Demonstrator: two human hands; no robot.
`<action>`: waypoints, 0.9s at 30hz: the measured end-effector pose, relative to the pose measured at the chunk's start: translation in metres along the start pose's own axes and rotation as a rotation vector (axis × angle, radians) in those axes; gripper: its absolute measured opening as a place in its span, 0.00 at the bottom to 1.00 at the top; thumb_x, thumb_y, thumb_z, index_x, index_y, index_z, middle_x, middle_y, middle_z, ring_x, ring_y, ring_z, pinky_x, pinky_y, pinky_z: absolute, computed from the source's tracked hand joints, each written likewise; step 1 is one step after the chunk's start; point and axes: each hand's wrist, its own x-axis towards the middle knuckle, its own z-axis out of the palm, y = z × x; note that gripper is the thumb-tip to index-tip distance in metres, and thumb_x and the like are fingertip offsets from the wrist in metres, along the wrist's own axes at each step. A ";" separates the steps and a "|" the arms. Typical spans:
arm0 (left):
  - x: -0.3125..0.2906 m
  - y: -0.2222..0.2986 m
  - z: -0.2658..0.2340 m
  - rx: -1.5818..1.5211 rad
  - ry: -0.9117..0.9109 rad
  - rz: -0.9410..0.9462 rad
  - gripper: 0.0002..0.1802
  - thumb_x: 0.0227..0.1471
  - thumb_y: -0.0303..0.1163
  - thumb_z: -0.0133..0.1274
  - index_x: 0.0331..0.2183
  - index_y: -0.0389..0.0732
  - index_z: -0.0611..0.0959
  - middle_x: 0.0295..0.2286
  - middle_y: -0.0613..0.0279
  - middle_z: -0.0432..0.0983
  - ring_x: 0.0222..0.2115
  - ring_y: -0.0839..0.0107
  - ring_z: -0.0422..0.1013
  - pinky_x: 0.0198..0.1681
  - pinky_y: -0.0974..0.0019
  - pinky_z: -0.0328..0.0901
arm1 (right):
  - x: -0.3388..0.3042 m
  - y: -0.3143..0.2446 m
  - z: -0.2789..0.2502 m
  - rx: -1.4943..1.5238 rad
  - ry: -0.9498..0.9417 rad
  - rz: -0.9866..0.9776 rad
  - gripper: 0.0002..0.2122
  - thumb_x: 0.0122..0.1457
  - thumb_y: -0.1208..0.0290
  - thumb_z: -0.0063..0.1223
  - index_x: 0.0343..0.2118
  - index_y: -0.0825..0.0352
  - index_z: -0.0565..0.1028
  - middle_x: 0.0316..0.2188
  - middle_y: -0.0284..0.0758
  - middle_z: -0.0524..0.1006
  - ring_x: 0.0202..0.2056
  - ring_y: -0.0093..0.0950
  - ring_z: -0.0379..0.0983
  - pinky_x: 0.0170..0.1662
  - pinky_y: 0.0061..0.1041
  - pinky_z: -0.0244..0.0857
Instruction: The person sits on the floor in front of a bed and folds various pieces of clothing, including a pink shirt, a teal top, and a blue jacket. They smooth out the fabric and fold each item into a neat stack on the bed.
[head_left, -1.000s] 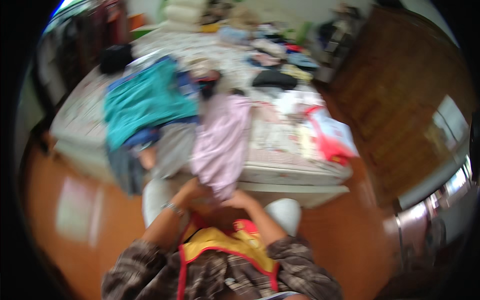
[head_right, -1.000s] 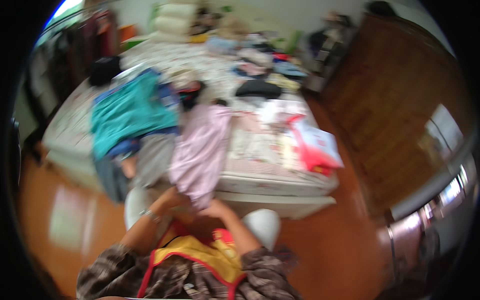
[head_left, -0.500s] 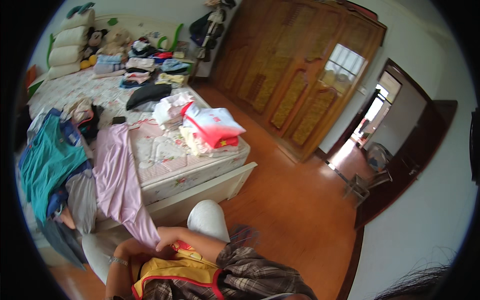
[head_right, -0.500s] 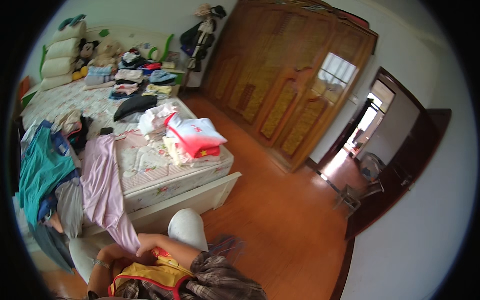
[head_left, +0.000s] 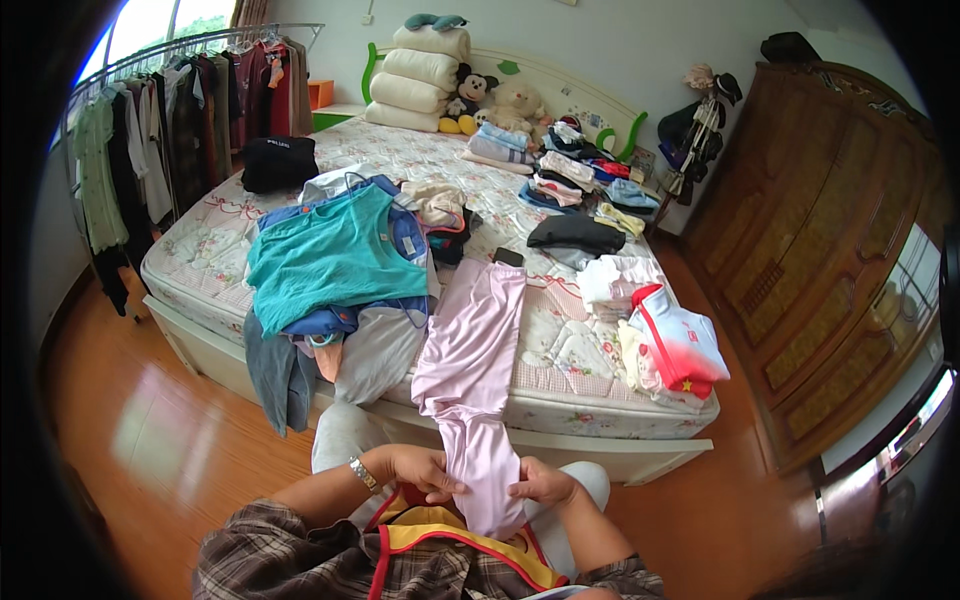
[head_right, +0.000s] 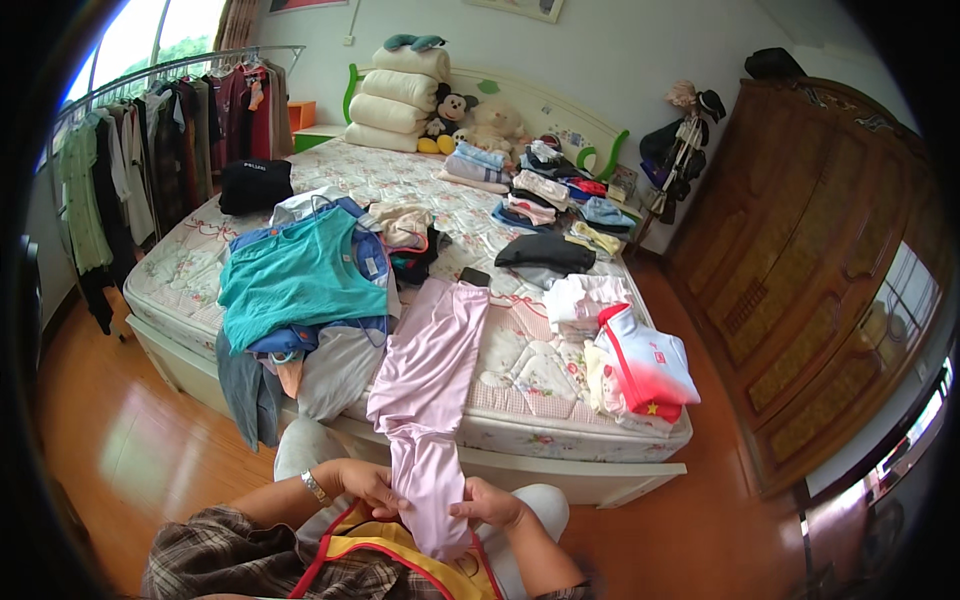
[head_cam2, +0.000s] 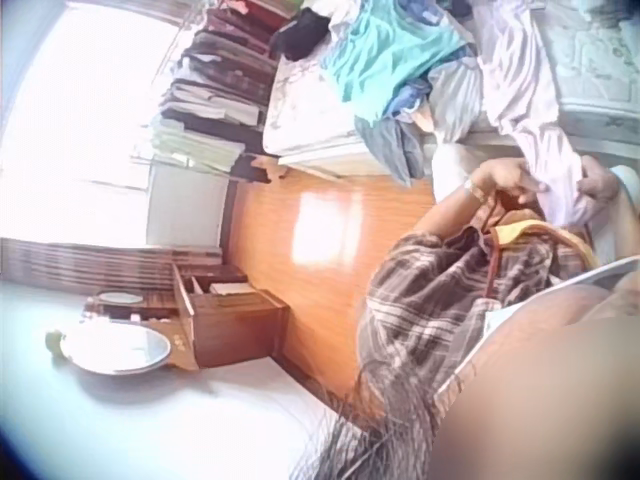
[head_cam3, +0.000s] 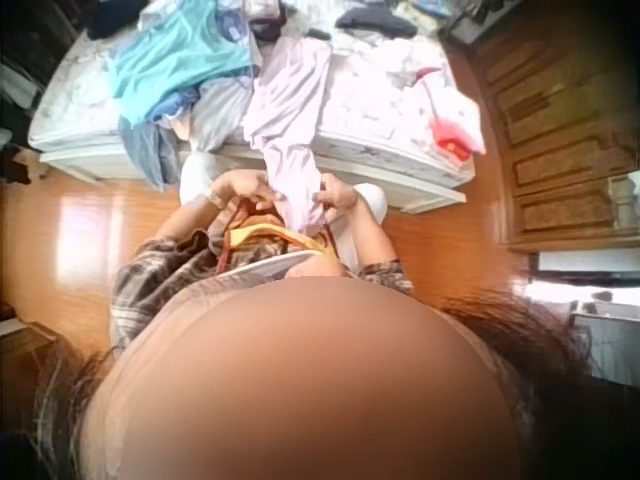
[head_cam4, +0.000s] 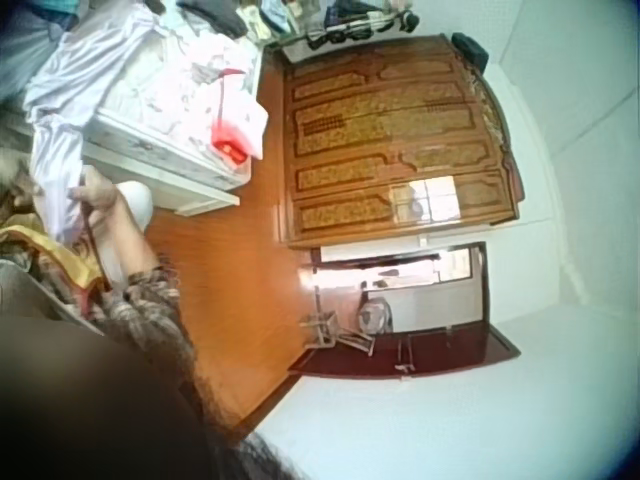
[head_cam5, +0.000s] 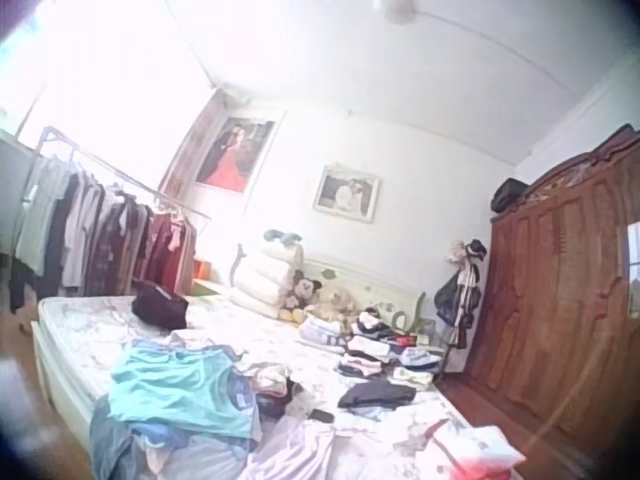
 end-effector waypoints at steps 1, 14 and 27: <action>0.000 0.002 -0.009 0.027 -0.025 0.022 0.20 0.61 0.41 0.42 0.21 0.41 0.75 0.13 0.70 0.65 0.16 0.79 0.59 0.23 0.75 0.54 | 0.005 -0.012 -0.003 0.015 -0.010 -0.053 0.28 0.51 0.61 0.61 0.51 0.73 0.66 0.44 0.34 0.74 0.45 0.23 0.69 0.50 0.25 0.62; 0.011 0.052 -0.161 -0.747 0.799 -0.011 0.29 0.59 0.56 0.34 0.41 0.39 0.75 0.13 0.60 0.68 0.04 0.80 0.49 0.07 0.75 0.40 | 0.162 -0.079 -0.149 0.779 0.545 -0.120 0.37 0.59 0.43 0.36 0.58 0.75 0.51 0.38 0.54 0.74 0.27 0.34 0.75 0.25 0.18 0.72; 0.032 0.043 -0.077 1.006 1.274 0.004 0.33 0.48 0.43 0.54 0.55 0.46 0.67 0.16 0.52 0.74 0.16 0.61 0.72 0.19 0.59 0.64 | 0.163 -0.107 -0.120 -0.904 1.136 -0.576 0.11 0.53 0.69 0.53 0.39 0.66 0.77 0.38 0.37 0.77 0.34 0.32 0.76 0.40 0.29 0.69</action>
